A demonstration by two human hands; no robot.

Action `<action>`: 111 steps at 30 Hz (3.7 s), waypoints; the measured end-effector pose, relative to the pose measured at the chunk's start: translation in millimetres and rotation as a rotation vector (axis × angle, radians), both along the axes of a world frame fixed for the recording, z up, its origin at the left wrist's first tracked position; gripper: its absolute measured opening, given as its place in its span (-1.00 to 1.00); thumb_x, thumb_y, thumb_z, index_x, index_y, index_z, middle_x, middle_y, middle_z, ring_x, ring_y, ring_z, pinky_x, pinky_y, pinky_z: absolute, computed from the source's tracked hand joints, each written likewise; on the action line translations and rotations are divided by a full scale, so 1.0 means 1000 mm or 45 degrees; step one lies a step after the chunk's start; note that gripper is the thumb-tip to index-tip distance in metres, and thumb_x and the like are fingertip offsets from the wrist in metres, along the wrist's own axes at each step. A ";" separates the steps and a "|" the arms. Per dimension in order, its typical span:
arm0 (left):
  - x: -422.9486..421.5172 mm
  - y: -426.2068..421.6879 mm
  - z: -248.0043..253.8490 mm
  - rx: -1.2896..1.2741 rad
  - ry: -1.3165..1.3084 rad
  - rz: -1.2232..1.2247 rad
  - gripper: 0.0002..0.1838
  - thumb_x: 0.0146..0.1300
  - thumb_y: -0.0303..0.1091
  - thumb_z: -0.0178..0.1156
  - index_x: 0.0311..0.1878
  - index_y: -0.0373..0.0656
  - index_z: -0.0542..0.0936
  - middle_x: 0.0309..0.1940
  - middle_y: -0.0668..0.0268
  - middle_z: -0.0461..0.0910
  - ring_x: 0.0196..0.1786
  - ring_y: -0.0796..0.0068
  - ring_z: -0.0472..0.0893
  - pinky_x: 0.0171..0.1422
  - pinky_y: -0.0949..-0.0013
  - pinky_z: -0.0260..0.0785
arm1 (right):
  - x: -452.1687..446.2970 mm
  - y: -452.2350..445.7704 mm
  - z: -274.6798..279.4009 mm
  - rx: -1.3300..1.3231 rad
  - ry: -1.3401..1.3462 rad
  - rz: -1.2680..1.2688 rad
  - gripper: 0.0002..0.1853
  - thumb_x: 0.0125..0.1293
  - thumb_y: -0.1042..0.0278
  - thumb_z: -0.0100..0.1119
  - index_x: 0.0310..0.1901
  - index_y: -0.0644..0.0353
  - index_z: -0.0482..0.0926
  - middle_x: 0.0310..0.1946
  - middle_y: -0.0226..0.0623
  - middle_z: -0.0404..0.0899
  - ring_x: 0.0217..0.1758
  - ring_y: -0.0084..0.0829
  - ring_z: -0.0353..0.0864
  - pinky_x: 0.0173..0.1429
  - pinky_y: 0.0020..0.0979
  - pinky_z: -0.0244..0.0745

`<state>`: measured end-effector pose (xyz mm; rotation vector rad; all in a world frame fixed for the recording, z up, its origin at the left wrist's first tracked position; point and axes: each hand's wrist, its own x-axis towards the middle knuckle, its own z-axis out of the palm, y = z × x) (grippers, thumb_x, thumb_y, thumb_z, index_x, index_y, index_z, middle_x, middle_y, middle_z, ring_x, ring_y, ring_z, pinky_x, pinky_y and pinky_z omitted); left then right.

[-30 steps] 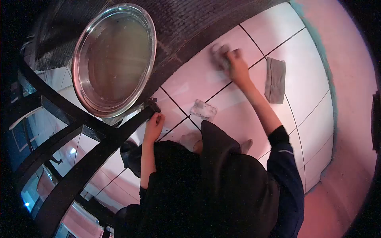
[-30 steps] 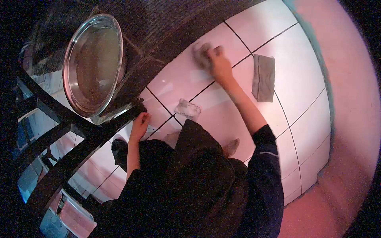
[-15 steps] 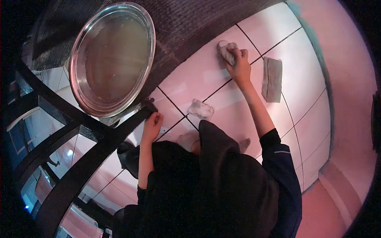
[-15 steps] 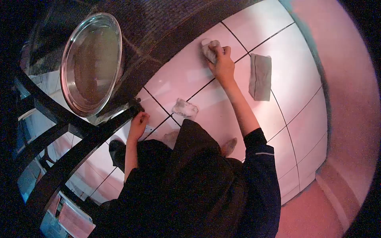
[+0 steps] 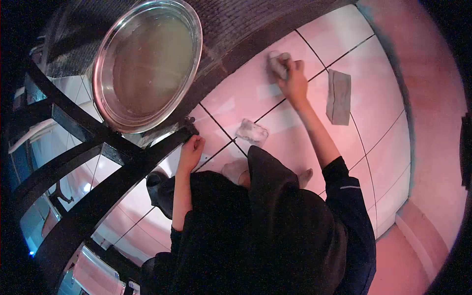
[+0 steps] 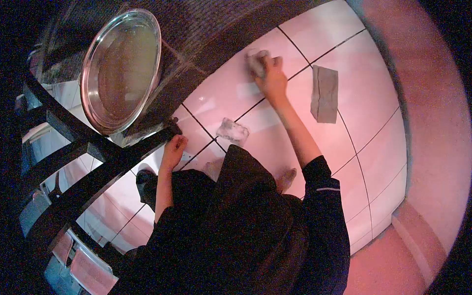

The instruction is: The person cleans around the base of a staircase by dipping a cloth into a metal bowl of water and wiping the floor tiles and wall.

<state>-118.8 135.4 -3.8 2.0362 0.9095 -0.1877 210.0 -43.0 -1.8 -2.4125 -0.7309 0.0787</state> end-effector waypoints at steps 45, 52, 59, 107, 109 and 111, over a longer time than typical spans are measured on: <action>-0.006 -0.001 0.007 -0.026 0.072 0.014 -0.76 0.22 -0.21 0.09 -0.27 -0.23 0.50 -0.54 0.19 0.50 -0.46 0.42 0.48 -0.34 0.36 0.30 | -0.015 -0.009 0.009 -0.009 -0.176 0.191 -0.51 -0.13 0.26 0.31 -0.07 -0.12 0.42 -0.20 -0.20 0.37 -0.30 -0.12 0.54 -0.31 -0.17 0.51; -0.005 -0.003 0.012 -0.032 0.025 0.036 -0.76 0.22 -0.21 0.08 -0.28 -0.23 0.50 -0.52 0.20 0.50 -0.43 0.44 0.48 -0.30 0.37 0.32 | 0.017 -0.019 0.016 -0.025 -0.140 -0.141 -0.55 -0.09 0.23 0.30 -0.08 -0.12 0.44 -0.19 -0.21 0.38 -0.30 -0.13 0.55 -0.32 -0.20 0.51; -0.004 -0.004 0.004 0.018 -0.049 0.052 -0.79 0.22 -0.23 0.09 -0.29 -0.20 0.48 -0.58 0.18 0.49 -0.49 0.36 0.51 -0.37 0.34 0.32 | -0.022 -0.028 0.017 -0.159 -0.111 0.414 -0.53 -0.16 0.29 0.35 -0.11 -0.15 0.49 -0.22 -0.27 0.37 -0.28 -0.16 0.54 -0.30 -0.24 0.50; -0.002 -0.003 0.010 0.001 -0.065 0.029 -0.76 0.20 -0.20 0.11 -0.29 -0.21 0.50 -0.63 0.22 0.42 -0.56 0.44 0.39 -0.45 0.34 0.23 | -0.048 -0.042 0.016 -0.143 -0.152 0.389 -0.48 -0.19 0.28 0.36 -0.07 -0.15 0.48 -0.24 -0.28 0.39 -0.38 -0.23 0.55 -0.37 -0.25 0.50; 0.001 -0.004 0.011 0.019 -0.073 0.028 -0.78 0.20 -0.23 0.11 -0.32 -0.22 0.50 -0.67 0.21 0.41 -0.60 0.41 0.40 -0.48 0.34 0.22 | -0.043 -0.039 0.014 -0.076 -0.069 0.163 -0.51 -0.16 0.27 0.34 -0.08 -0.13 0.47 -0.25 -0.26 0.38 -0.39 -0.21 0.55 -0.36 -0.25 0.50; -0.004 0.000 0.011 0.044 -0.068 0.035 -0.79 0.19 -0.25 0.12 -0.36 -0.22 0.49 -0.72 0.19 0.40 -0.63 0.38 0.42 -0.51 0.34 0.21 | -0.047 -0.037 0.014 -0.015 -0.069 -0.035 -0.52 -0.16 0.29 0.34 -0.11 -0.14 0.45 -0.25 -0.28 0.36 -0.39 -0.19 0.54 -0.40 -0.25 0.48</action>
